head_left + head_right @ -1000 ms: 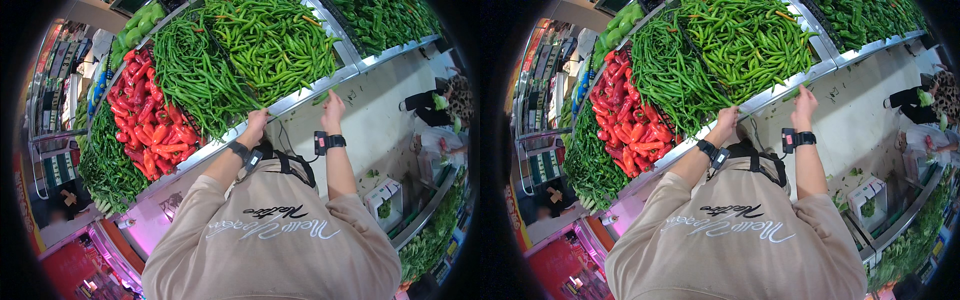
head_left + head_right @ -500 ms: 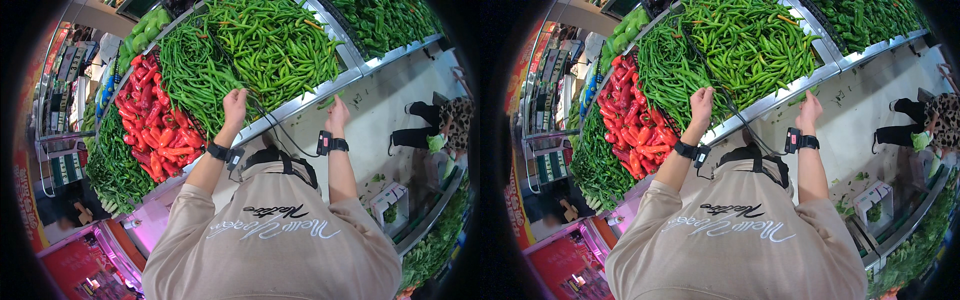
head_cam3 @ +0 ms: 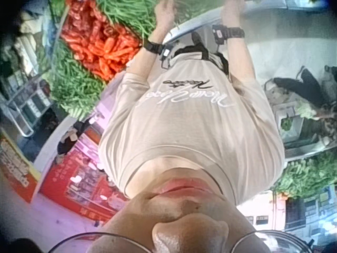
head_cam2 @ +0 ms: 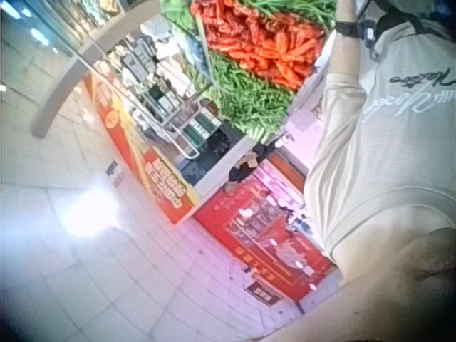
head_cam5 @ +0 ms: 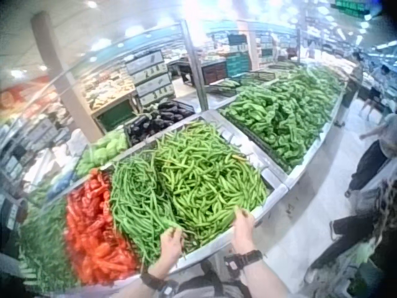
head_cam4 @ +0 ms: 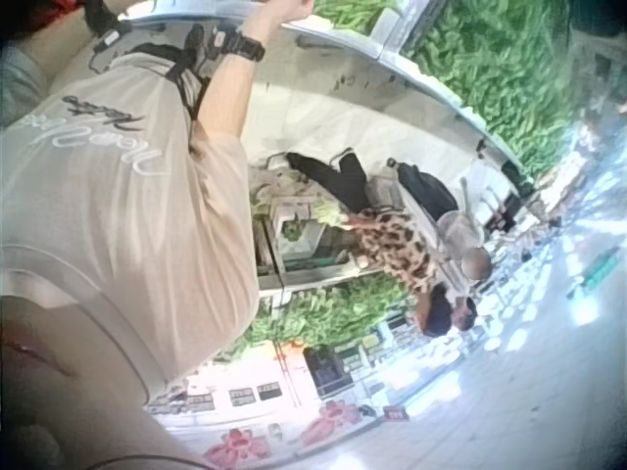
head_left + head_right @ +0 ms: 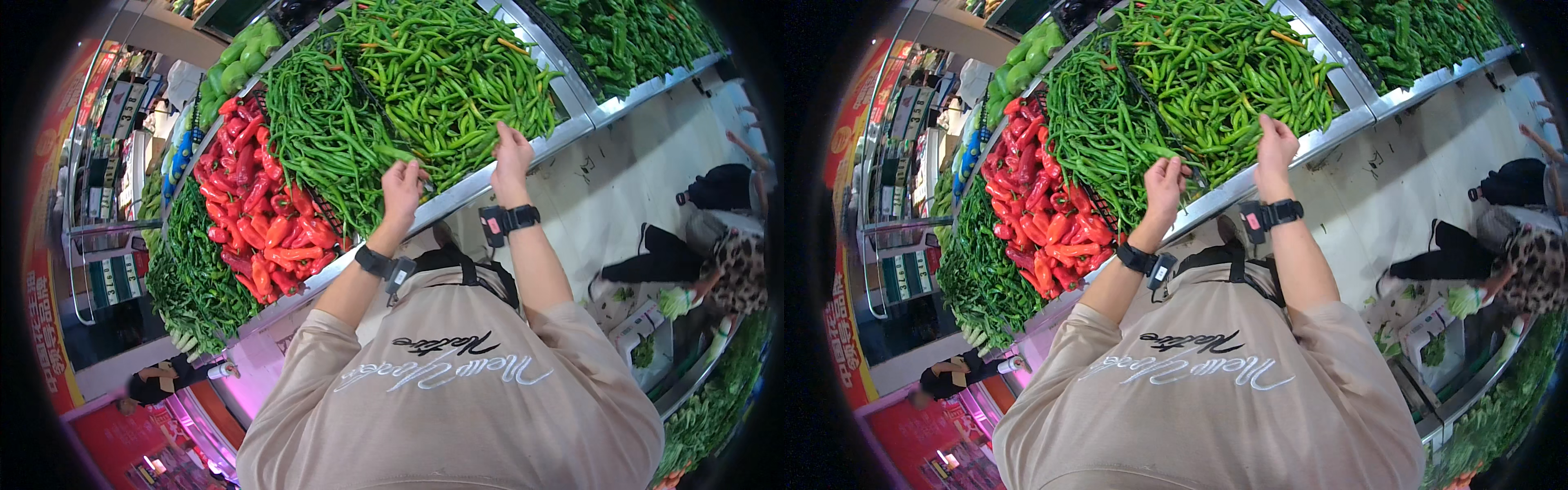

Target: The person sorts and organizes various types of peppers in supermarket bins by hand, moving them between sections and leveling the displays.

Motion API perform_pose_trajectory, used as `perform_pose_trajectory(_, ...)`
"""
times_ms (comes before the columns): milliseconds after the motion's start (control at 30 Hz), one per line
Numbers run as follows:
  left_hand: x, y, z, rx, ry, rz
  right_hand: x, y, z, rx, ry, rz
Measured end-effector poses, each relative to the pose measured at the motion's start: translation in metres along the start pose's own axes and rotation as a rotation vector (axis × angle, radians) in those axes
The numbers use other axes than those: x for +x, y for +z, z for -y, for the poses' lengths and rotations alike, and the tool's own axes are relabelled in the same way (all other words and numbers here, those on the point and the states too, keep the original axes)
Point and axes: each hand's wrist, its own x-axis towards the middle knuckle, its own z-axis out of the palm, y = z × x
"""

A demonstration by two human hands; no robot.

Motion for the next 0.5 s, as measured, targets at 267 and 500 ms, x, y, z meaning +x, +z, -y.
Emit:
perform_pose_trajectory(267,0.132,-0.116,-0.032,0.536,0.009,-0.200,0.024,-0.095,0.016,-0.077,-0.054,-0.183)
perform_pose_trajectory(500,0.066,-0.125,0.016,0.251,-0.209,-0.134,0.029,-0.233,-0.005,-0.038,0.072,-0.513)
